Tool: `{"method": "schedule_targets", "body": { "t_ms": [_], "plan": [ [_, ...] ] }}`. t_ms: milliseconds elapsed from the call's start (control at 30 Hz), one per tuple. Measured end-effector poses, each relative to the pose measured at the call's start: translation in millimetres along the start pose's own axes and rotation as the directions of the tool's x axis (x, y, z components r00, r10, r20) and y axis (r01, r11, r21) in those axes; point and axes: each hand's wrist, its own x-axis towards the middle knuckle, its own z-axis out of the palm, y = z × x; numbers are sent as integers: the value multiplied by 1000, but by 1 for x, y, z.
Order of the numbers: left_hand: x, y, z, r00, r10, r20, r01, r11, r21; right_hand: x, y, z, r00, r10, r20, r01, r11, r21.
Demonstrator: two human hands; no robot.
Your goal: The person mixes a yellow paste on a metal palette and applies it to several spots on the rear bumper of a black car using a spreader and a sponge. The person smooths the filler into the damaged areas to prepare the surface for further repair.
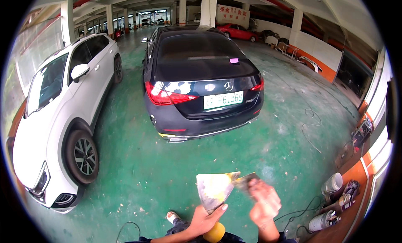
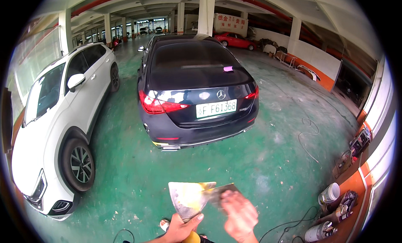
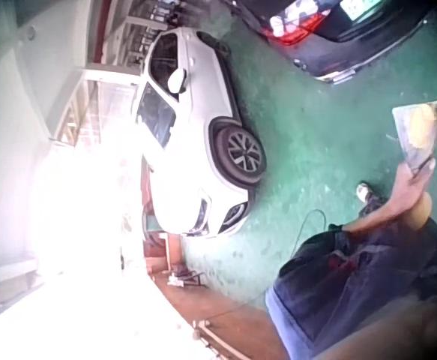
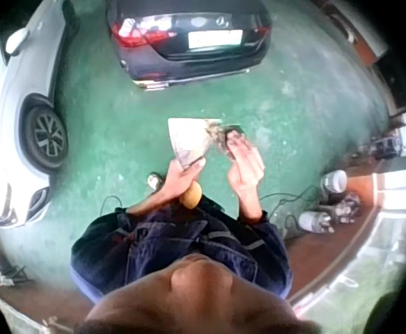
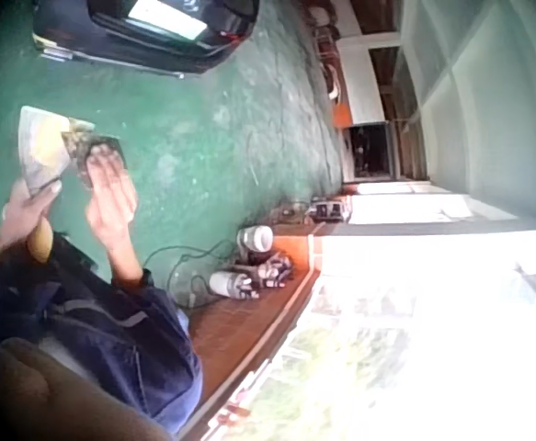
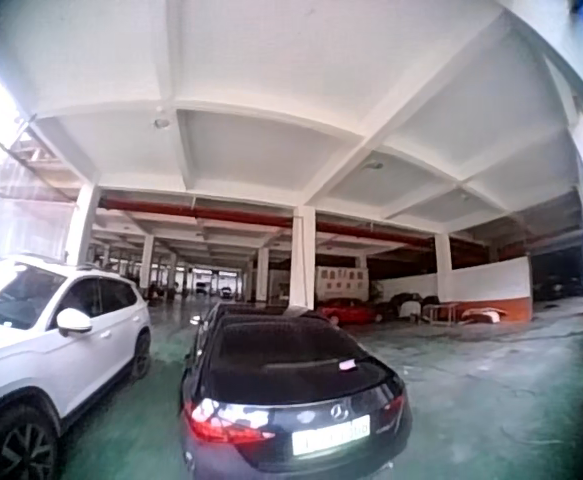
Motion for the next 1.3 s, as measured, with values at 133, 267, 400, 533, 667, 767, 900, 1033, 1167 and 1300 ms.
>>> {"method": "schedule_targets", "body": {
  "t_ms": [133,267,400,533,667,767,900,1033,1167,1300],
  "plan": [
    [5,-1,7,931,354,-85,-337,926,172,6,-32,11,939,-54,339,44,998,37],
    [1,-8,-14,973,228,20,-222,920,322,-7,-25,7,969,-92,230,56,986,158],
    [-8,4,5,983,172,-70,-141,934,329,-17,-15,19,998,-7,54,6,1000,27],
    [0,-5,-7,966,245,-82,-196,902,384,-10,-35,17,971,51,232,-95,978,186],
    [2,1,-17,991,115,-68,-97,970,221,-24,-25,7,902,432,-19,-417,881,222],
    [-6,-6,-16,966,-27,258,100,957,-272,-20,-10,2,680,729,-80,-482,526,700],
    [-10,-19,-5,839,-51,542,395,743,-541,-16,-24,12,655,703,278,-374,-18,927],
    [-6,-7,-7,842,-33,539,352,790,-502,-28,3,-9,656,610,444,-754,511,412],
    [-2,6,-2,964,-75,255,145,951,-272,-17,11,-4,899,430,89,-438,891,121],
    [4,-8,7,993,115,15,-116,992,43,-21,0,0,992,-29,126,42,994,-101]
  ]
}}
